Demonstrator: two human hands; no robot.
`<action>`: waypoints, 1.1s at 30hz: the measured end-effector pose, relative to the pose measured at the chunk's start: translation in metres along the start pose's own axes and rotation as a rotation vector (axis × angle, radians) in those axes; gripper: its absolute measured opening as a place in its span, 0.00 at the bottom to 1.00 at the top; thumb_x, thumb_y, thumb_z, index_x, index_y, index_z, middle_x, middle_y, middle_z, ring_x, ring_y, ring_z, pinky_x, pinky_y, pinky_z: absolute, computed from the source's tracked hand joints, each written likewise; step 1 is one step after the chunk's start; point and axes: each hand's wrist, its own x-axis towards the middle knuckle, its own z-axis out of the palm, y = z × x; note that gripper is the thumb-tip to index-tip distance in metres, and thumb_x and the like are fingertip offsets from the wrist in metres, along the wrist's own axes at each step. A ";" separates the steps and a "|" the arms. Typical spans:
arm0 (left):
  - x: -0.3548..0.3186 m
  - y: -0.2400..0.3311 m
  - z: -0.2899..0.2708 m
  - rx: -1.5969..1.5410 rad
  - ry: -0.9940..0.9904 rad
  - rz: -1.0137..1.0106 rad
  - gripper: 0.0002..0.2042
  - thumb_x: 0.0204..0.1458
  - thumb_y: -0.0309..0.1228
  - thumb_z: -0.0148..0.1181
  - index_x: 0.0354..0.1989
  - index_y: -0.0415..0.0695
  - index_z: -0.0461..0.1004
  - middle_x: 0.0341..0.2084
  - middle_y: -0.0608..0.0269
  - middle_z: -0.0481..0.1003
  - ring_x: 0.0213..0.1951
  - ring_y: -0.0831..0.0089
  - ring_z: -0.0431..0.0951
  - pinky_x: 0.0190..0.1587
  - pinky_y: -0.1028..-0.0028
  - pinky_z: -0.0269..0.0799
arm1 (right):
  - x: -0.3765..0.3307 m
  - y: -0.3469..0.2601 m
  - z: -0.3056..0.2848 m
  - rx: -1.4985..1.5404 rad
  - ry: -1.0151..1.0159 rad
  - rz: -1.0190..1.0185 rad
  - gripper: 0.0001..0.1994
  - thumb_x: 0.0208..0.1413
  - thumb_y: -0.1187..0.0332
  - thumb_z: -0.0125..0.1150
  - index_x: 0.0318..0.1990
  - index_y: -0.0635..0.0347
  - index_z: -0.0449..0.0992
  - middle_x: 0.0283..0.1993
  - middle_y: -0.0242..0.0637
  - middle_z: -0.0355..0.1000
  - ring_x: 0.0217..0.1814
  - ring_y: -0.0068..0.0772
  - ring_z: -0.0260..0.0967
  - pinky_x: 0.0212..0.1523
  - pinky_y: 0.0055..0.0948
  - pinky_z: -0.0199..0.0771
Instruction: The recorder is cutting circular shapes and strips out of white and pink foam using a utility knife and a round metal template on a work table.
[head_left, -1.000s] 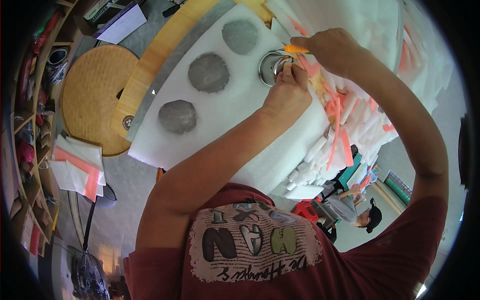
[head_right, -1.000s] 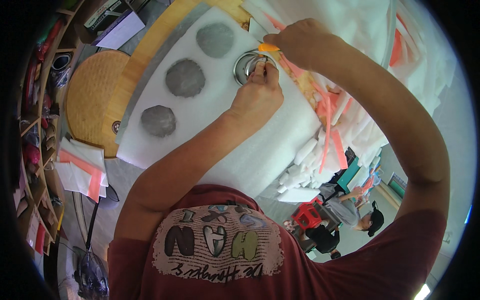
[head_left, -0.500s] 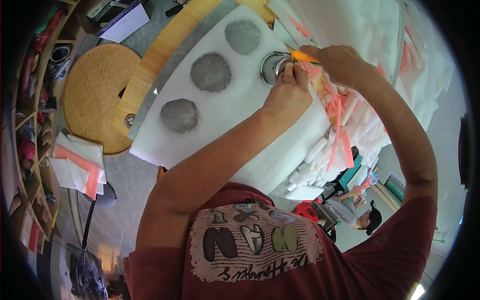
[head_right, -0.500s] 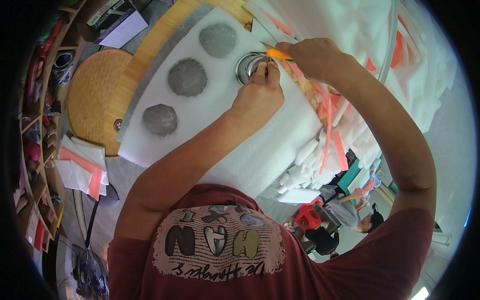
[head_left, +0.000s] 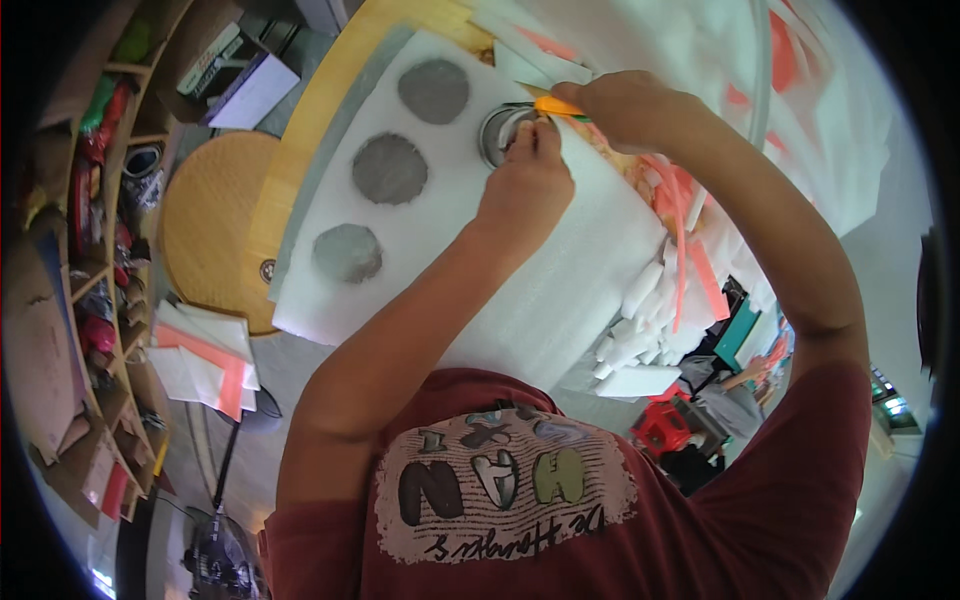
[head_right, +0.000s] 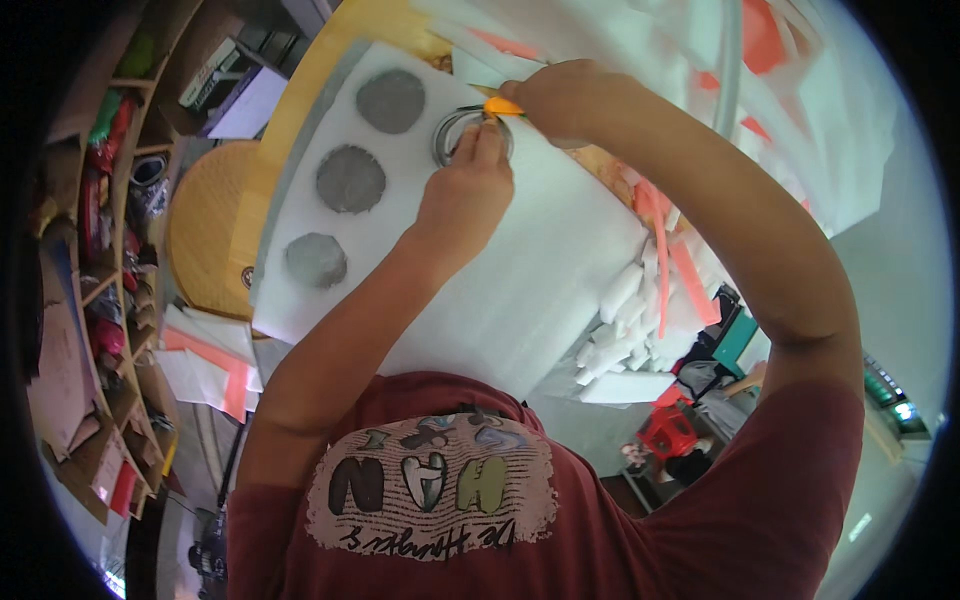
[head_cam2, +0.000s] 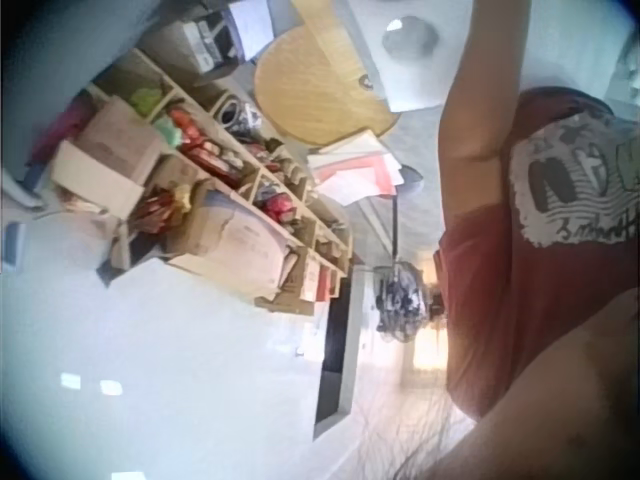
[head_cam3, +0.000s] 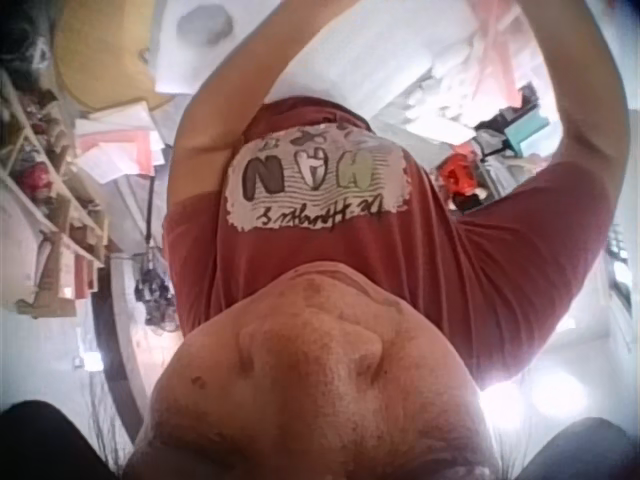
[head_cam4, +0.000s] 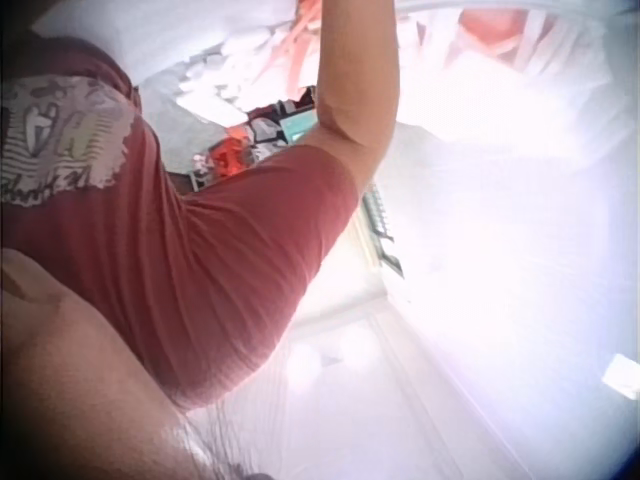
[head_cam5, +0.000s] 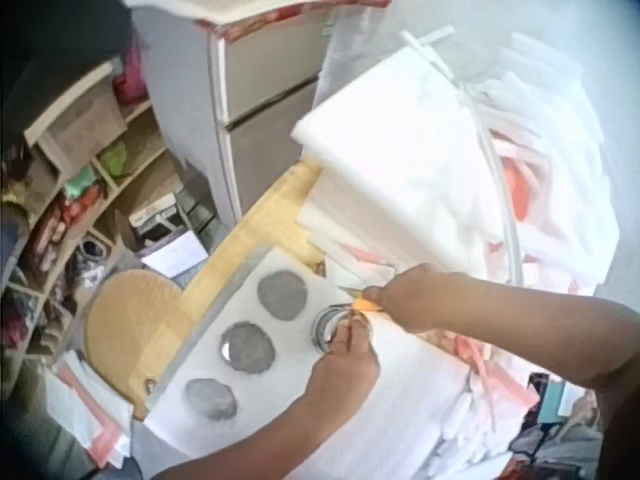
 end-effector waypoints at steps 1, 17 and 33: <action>-0.001 0.000 0.000 -0.117 -0.034 -0.099 0.15 0.39 0.22 0.56 0.37 0.26 0.72 0.41 0.40 0.68 0.44 0.53 0.73 0.36 0.75 0.76 | -0.002 0.001 0.004 0.043 0.015 0.016 0.27 0.43 0.80 0.51 0.55 0.51 0.62 0.27 0.41 0.70 0.33 0.43 0.70 0.32 0.37 0.66; 0.005 0.006 -0.016 0.020 -0.214 -0.082 0.17 0.42 0.18 0.54 0.44 0.34 0.68 0.47 0.57 0.67 0.35 0.66 0.77 0.32 0.73 0.76 | -0.013 0.014 0.046 0.206 0.157 -0.043 0.20 0.46 0.78 0.48 0.49 0.54 0.66 0.34 0.38 0.72 0.38 0.42 0.70 0.37 0.38 0.68; 0.008 0.006 -0.021 0.000 -0.212 -0.074 0.18 0.41 0.21 0.57 0.44 0.35 0.69 0.46 0.58 0.68 0.31 0.62 0.77 0.33 0.69 0.74 | -0.036 0.012 0.062 0.372 -0.043 0.042 0.19 0.45 0.78 0.43 0.48 0.63 0.62 0.25 0.41 0.71 0.22 0.34 0.70 0.21 0.33 0.68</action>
